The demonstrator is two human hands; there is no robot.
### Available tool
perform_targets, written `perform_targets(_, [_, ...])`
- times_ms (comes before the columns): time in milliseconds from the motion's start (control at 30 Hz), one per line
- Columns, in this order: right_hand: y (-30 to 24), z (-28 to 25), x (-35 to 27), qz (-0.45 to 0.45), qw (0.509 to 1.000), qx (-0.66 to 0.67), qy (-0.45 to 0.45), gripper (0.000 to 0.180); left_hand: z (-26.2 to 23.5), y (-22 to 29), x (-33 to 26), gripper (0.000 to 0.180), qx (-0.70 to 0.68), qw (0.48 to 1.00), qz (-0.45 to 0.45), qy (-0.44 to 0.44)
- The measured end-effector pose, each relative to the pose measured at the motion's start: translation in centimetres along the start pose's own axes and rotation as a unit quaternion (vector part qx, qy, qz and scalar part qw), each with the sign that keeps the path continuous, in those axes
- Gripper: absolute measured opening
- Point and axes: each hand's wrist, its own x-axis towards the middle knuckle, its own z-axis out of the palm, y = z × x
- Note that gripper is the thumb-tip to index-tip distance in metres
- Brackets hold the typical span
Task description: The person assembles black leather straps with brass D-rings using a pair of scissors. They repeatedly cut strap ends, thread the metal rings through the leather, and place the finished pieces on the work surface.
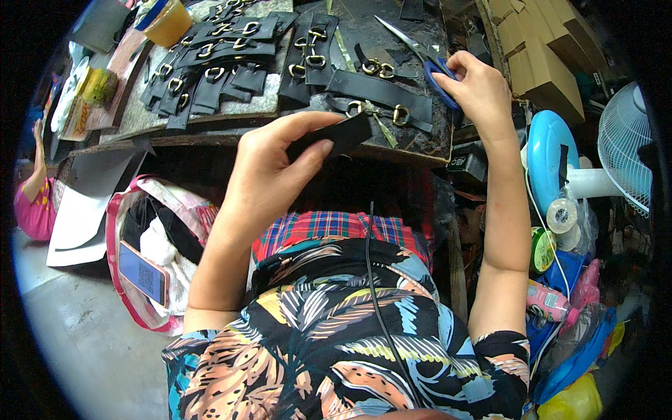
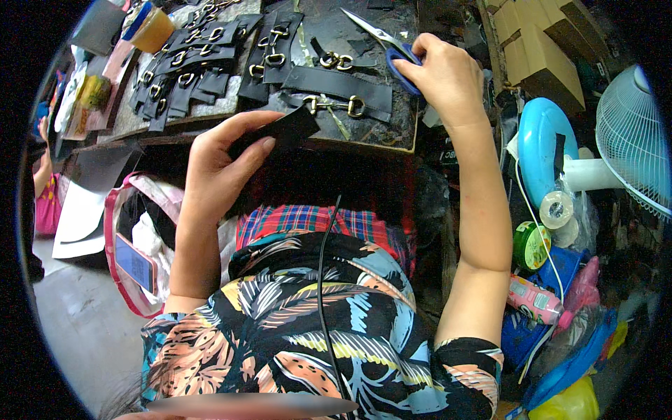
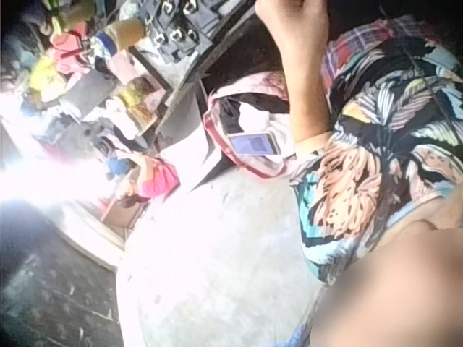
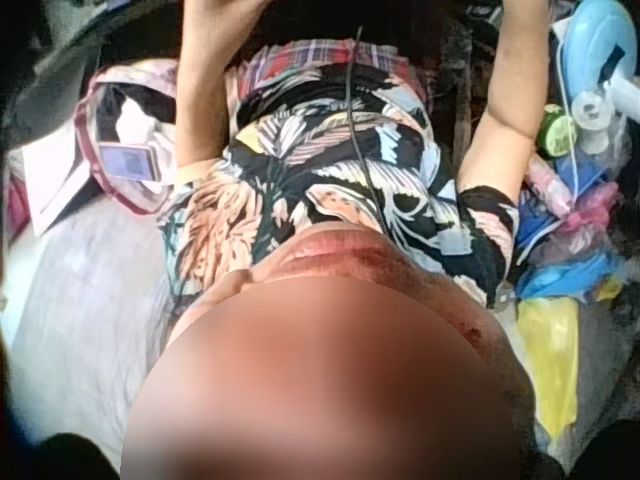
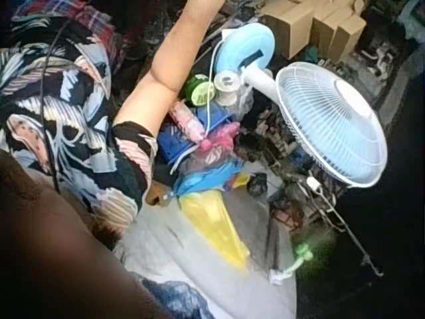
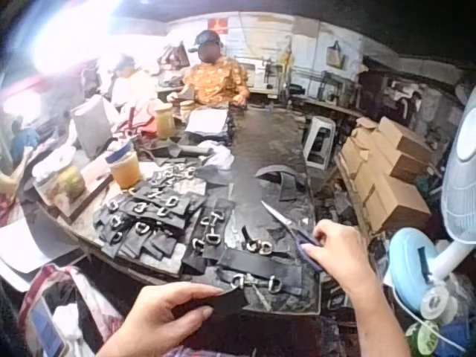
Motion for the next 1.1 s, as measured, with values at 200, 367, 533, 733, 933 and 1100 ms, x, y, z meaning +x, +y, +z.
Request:
perform_targets(200, [-3.7, -2.1, -2.9, -0.192, 0.96, 0.176, 0.099, 0.025, -0.3, 0.8, 0.4, 0.03, 0.017, 0.997, -0.021, -0.066])
perform_targets(367, [-6.3, -3.1, -7.5, -0.269, 0.91, 0.296, -0.111, 0.017, 1.3, 1.4, 0.5, 0.034, 0.048, 0.992, 0.046, -0.106])
perform_targets(533, [-5.0, -2.2, -6.3, -0.232, 0.939, 0.255, -0.007, 0.012, 0.1, 1.1, 1.2, 0.024, 0.14, 0.98, 0.066, -0.129])
perform_targets(733, [-6.4, 0.7, -5.0, -0.283, 0.953, 0.087, 0.062, 0.016, 0.4, 1.2, 1.1, 0.019, 0.151, 0.962, 0.137, -0.182])
perform_targets(933, [-5.1, 0.2, -4.4, -0.243, 0.946, 0.204, 0.06, 0.011, 0.9, 0.9, 1.9, 0.022, 0.146, 0.963, 0.18, -0.135])
perform_targets(1100, [-3.4, -2.8, -4.4, -0.119, 0.872, 0.47, 0.071, 0.007, 2.8, -1.1, 4.7, 0.023, 0.292, 0.93, 0.223, -0.017])
